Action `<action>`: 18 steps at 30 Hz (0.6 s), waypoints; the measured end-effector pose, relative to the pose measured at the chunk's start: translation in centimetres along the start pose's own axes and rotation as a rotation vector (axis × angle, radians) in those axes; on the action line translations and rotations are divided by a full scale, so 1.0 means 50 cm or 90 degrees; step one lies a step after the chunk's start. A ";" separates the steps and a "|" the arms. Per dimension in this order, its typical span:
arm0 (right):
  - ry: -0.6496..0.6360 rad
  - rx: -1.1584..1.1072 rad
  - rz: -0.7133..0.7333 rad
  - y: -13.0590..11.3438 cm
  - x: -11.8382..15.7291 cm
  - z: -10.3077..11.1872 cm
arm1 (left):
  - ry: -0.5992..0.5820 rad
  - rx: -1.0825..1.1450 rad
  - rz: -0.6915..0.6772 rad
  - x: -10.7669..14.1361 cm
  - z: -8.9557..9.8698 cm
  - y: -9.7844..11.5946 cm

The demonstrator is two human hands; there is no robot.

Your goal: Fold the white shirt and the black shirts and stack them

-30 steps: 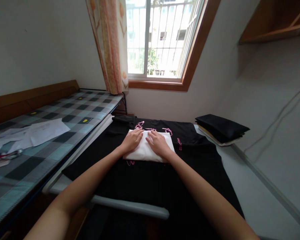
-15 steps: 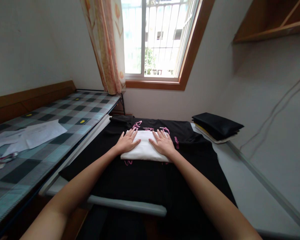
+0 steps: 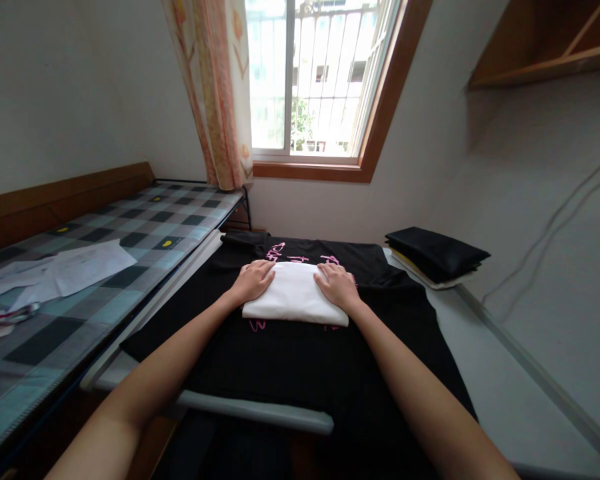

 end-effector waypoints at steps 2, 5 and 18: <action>-0.017 0.023 -0.004 -0.001 -0.008 0.002 | 0.009 0.008 0.007 0.000 -0.001 -0.001; -0.067 0.066 0.002 -0.001 -0.030 0.009 | 0.022 0.005 0.016 -0.006 0.002 -0.006; -0.342 0.023 -0.010 0.005 -0.121 0.047 | -0.214 -0.031 0.107 -0.108 0.025 -0.050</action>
Point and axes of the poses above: each hand's wrist, its own x-axis away from the middle knuckle, its own z-axis out of the back of the hand, y = z × x, the point moved 6 cm from there along -x, towards the middle knuckle, and after that the axes turned 1 degree about -z, right-handed, at the moved point
